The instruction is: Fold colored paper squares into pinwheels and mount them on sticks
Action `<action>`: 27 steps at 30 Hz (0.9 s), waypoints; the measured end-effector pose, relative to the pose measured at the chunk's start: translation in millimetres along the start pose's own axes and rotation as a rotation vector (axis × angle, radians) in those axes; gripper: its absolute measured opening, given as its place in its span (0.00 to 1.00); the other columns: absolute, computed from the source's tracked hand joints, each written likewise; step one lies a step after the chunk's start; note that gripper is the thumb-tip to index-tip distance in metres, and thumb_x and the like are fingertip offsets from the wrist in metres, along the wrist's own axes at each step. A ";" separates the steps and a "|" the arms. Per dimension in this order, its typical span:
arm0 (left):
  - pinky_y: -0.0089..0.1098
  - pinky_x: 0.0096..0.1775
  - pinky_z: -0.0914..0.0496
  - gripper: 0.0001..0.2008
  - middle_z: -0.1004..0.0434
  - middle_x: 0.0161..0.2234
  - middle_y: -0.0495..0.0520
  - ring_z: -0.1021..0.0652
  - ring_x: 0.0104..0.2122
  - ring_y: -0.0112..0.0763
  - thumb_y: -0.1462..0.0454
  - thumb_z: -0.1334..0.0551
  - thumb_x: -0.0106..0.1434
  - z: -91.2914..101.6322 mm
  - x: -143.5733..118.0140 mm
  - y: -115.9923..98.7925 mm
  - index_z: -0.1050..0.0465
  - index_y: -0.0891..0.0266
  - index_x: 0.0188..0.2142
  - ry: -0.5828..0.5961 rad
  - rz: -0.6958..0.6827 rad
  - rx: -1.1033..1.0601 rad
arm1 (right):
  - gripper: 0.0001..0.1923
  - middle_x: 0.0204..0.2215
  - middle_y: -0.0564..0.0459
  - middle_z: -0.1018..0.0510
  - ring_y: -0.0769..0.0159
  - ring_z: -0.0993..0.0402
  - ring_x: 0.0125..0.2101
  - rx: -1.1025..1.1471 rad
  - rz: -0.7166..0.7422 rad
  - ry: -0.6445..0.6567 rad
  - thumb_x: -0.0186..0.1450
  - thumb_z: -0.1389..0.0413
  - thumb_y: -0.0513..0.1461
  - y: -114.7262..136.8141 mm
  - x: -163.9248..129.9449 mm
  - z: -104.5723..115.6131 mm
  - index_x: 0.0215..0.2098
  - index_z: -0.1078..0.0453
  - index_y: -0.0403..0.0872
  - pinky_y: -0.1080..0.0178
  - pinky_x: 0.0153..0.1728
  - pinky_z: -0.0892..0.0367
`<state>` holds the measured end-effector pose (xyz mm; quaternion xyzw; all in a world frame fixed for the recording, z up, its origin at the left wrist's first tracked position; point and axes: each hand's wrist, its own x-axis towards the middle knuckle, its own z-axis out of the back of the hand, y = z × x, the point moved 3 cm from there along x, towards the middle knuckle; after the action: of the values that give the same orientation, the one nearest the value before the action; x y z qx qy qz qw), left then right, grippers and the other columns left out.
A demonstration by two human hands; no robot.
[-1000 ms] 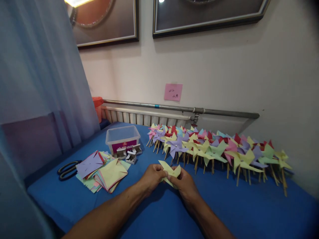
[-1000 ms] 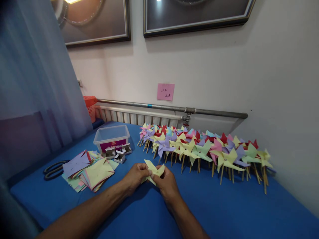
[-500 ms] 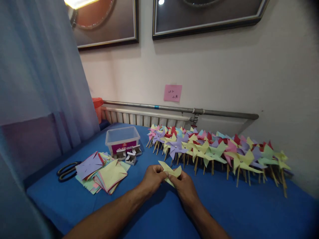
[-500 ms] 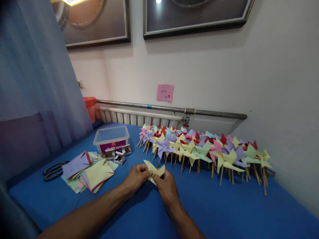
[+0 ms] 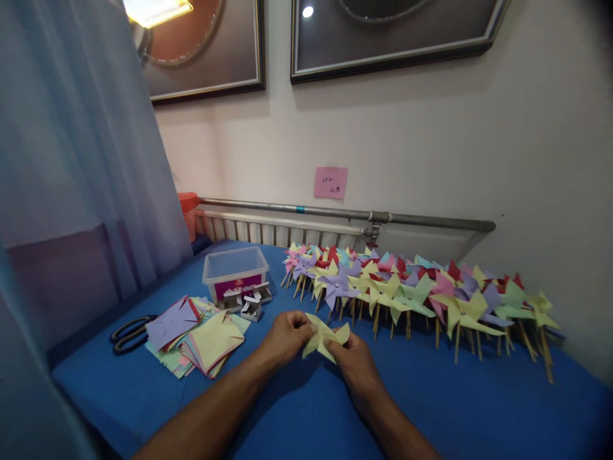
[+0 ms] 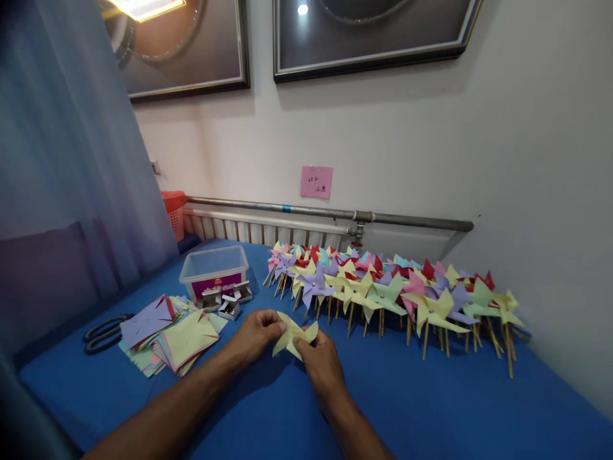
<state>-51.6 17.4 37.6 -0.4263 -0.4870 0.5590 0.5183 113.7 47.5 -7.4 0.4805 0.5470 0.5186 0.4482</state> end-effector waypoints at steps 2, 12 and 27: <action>0.28 0.31 0.39 0.10 0.27 0.23 0.49 0.28 0.26 0.29 0.59 0.38 0.60 33.4 2.1 -14.1 0.27 0.62 0.26 -0.133 -0.078 0.319 | 0.16 0.24 0.54 0.20 0.61 0.27 0.24 0.028 -0.035 -0.005 0.49 0.34 0.46 -2.4 1.3 2.2 0.33 0.23 0.46 0.63 0.26 0.35; 0.35 0.40 0.32 0.17 0.16 0.42 0.64 0.18 0.44 0.47 0.63 0.48 0.67 109.2 11.7 -7.7 0.19 0.60 0.38 -0.212 0.164 1.276 | 0.18 0.27 0.53 0.17 0.59 0.24 0.27 0.115 -0.041 -0.053 0.50 0.34 0.47 4.7 -2.8 3.5 0.35 0.23 0.46 0.61 0.31 0.31; 0.35 0.36 0.34 0.12 0.16 0.39 0.59 0.19 0.41 0.48 0.63 0.44 0.61 111.2 17.2 2.2 0.20 0.57 0.35 -0.100 0.188 1.232 | 0.15 0.24 0.54 0.21 0.62 0.29 0.25 0.019 -0.029 -0.058 0.51 0.37 0.46 -4.4 -1.0 2.6 0.33 0.25 0.47 0.62 0.28 0.35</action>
<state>-162.8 23.1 54.0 -0.0632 -0.0592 0.7996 0.5942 116.2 46.8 -11.9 0.4918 0.5456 0.4926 0.4667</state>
